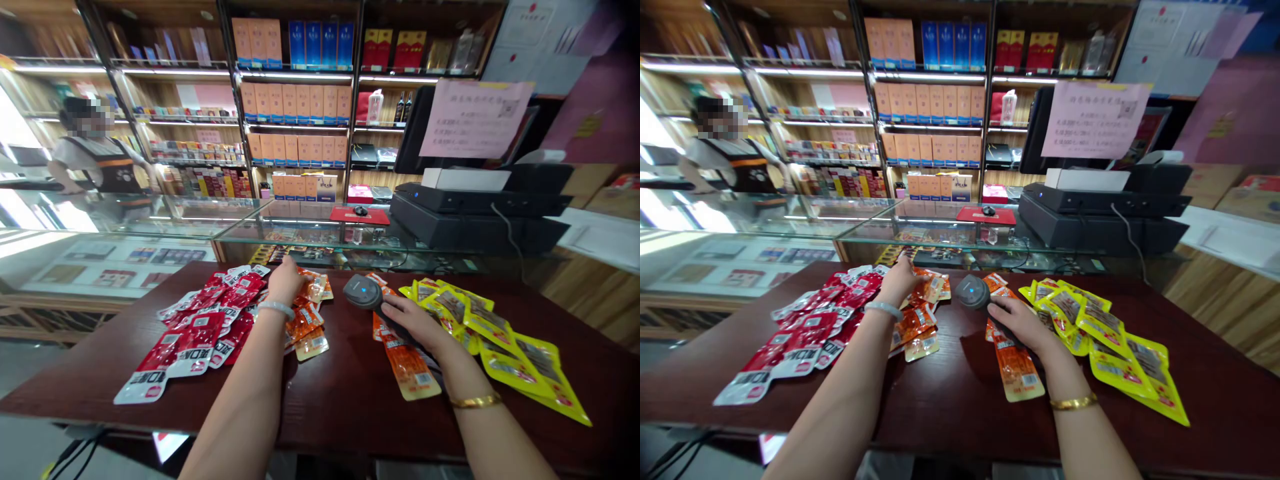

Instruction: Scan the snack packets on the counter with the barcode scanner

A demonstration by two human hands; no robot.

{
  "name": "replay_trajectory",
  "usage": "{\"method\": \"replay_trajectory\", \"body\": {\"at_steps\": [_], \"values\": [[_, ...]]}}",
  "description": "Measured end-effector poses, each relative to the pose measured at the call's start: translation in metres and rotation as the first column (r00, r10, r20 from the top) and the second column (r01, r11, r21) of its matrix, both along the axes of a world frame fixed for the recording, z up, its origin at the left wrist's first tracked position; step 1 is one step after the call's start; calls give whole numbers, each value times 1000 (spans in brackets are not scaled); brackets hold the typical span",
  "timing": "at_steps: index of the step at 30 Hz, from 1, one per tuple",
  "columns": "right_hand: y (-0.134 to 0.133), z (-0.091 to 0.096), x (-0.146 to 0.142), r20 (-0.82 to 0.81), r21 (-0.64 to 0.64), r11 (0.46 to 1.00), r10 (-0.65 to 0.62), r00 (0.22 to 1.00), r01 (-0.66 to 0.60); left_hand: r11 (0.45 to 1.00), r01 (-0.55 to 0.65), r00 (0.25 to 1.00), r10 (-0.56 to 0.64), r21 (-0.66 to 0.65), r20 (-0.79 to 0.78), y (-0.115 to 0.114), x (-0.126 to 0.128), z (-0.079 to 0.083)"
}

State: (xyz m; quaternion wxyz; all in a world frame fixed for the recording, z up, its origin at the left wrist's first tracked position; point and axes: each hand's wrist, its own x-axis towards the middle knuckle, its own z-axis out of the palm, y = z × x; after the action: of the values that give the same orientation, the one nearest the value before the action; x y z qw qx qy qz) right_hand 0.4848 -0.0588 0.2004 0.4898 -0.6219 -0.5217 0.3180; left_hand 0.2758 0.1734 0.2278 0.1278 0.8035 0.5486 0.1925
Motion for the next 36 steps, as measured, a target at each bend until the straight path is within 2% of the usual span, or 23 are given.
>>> {"method": "replay_trajectory", "body": {"at_steps": [3, 9, 17, 19, 22, 23, 24, 25, 27, 28, 30, 32, 36], "values": [[-1, 0, 0, -35, 12, 1000, -17, 999, 18, 997, 76, 991, -75, -5, 108, -2, 7, -1], [-2, 4, -4, -54, -32, 999, -2, 999, 0, 986, 160, 965, -150, -33, 217, -15, 23, -8], [-3, 6, -3, -79, -39, 999, 16, 997, -19, 987, 152, 951, -134, -46, 280, -15, 28, -14], [-4, 8, -2, -92, -37, 999, 26, 995, -30, 967, 227, 891, -161, -111, 425, -18, 36, -20], [-5, 9, -2, -120, -31, 998, 48, 992, -52, 838, 509, 694, -263, -198, 671, -22, 47, -28], [-5, 9, -2, -133, -21, 998, 57, 989, -60, 816, 546, 668, -291, -187, 685, -22, 48, -29], [-5, 9, -1, -148, -10, 998, 65, 987, -67, 830, 533, 693, -316, -164, 648, -21, 47, -30], [-4, 8, -1, -162, -2, 997, 72, 984, -73, 866, 481, 756, -333, -134, 563, -20, 45, -30], [-3, 6, -1, -184, 1, 997, 80, 980, -81, 921, 386, 884, -353, -50, 306, -16, 38, -30], [-3, 4, 0, -185, -2, 997, 80, 979, -82, 923, 385, 911, -377, -19, 170, -15, 35, -31], [-2, 2, 1, -172, -7, 997, 73, 982, -75, 895, 447, 893, -445, 8, -58, -14, 31, -35], [-1, 1, 1, -159, -9, 998, 63, 985, -65, 876, 482, 859, -467, 25, -212, -16, 30, -39], [0, 0, 1, -146, -18, 999, 44, 988, -47, 886, 463, 845, -437, 14, -308, -18, 33, -45]]}}
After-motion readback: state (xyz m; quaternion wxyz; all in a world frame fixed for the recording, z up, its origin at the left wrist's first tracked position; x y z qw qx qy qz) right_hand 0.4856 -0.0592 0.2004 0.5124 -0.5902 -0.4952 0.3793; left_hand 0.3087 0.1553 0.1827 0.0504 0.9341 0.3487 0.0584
